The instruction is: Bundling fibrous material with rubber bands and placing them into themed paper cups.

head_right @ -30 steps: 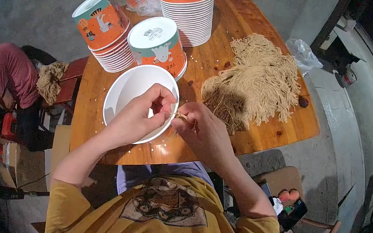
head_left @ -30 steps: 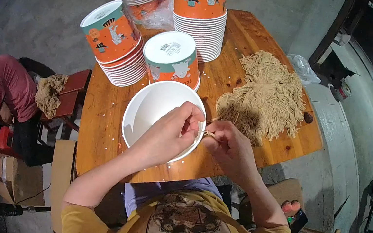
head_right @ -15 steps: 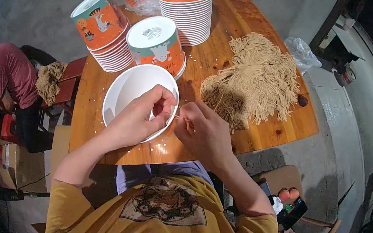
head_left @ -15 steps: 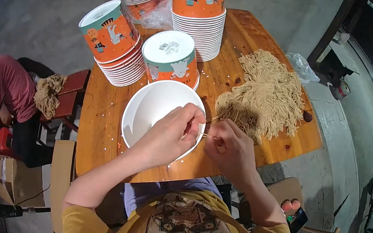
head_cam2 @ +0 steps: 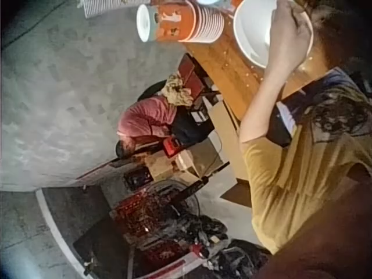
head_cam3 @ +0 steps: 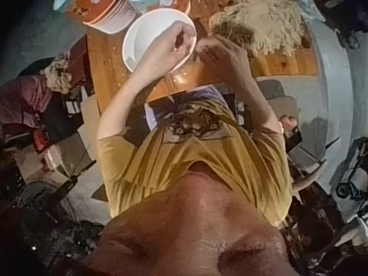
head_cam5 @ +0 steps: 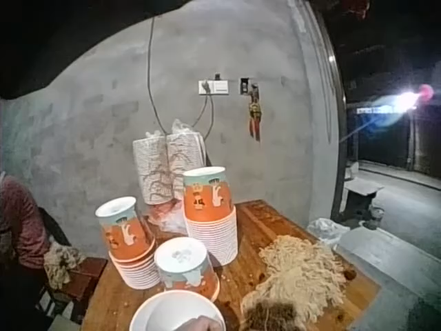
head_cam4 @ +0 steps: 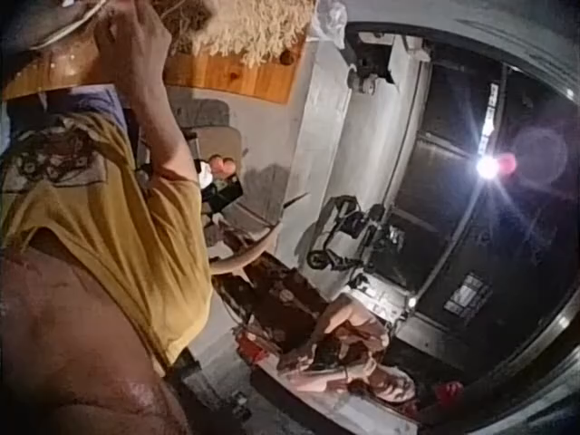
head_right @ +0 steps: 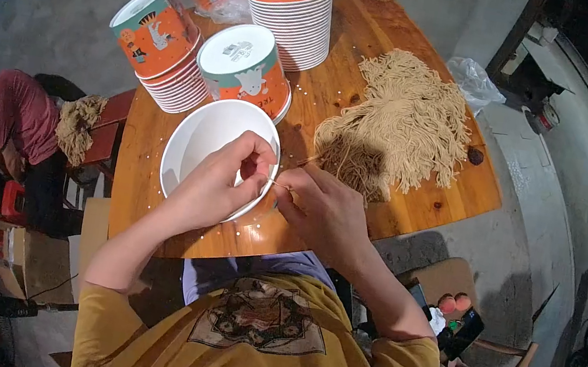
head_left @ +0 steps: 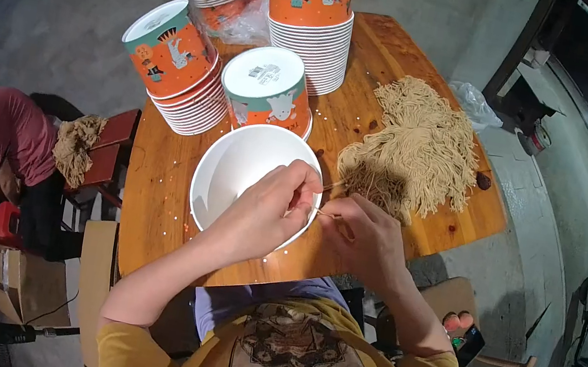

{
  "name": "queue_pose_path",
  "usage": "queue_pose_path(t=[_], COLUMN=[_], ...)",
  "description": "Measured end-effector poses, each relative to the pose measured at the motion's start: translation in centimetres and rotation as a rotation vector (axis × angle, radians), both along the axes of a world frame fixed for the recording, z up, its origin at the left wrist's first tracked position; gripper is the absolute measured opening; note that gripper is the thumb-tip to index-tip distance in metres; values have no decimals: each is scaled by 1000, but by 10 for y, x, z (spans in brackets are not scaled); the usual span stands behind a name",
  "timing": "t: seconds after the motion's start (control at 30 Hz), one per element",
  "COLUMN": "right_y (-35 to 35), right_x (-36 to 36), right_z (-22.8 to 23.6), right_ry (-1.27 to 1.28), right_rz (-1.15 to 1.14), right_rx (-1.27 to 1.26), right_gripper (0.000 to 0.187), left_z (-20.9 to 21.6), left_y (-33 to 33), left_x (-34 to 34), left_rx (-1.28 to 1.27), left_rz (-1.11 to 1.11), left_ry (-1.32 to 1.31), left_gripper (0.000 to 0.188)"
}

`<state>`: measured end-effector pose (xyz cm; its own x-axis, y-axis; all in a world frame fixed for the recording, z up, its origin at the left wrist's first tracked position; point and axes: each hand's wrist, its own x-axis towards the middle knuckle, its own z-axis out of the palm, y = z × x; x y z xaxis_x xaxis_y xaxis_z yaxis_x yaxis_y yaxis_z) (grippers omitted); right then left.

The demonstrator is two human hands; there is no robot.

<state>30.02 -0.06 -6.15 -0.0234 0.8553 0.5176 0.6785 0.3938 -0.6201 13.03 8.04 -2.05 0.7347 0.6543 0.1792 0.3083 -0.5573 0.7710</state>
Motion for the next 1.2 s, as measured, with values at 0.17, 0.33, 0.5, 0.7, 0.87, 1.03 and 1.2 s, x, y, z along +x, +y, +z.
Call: queue_pose_path(t=[0.17, 0.33, 0.5, 0.7, 0.87, 1.03, 1.2], right_y=[-3, -5, -11, -11, -13, -12, -13], right_x=[3, 7, 6, 3, -1, 1, 0], right_z=[-2, -8, 1, -5, -4, -6, -8], right_ry=[-50, 0, 31, -24, -10, -133, -180], right_rz=[-2, 5, 19, -11, -96, -103, -62], right_rx=[88, 43, -58, 14, -57, 67, 79], right_gripper=[14, 14, 15, 14, 13, 15, 20], left_z=[-2, -2, -1, -2, -3, 2, 0], left_y=[0, 3, 4, 3, 2, -1, 1], left_x=[0, 2, -3, -3, -1, 1, 0], left_rx=[82, 194, 135, 130, 186, 203, 218], left_rz=[-2, 1, 7, 1, -8, -9, -17], left_ry=[-33, -49, -50, -36, -42, -32, -24], left_gripper=[13, 13, 14, 14, 13, 12, 12])
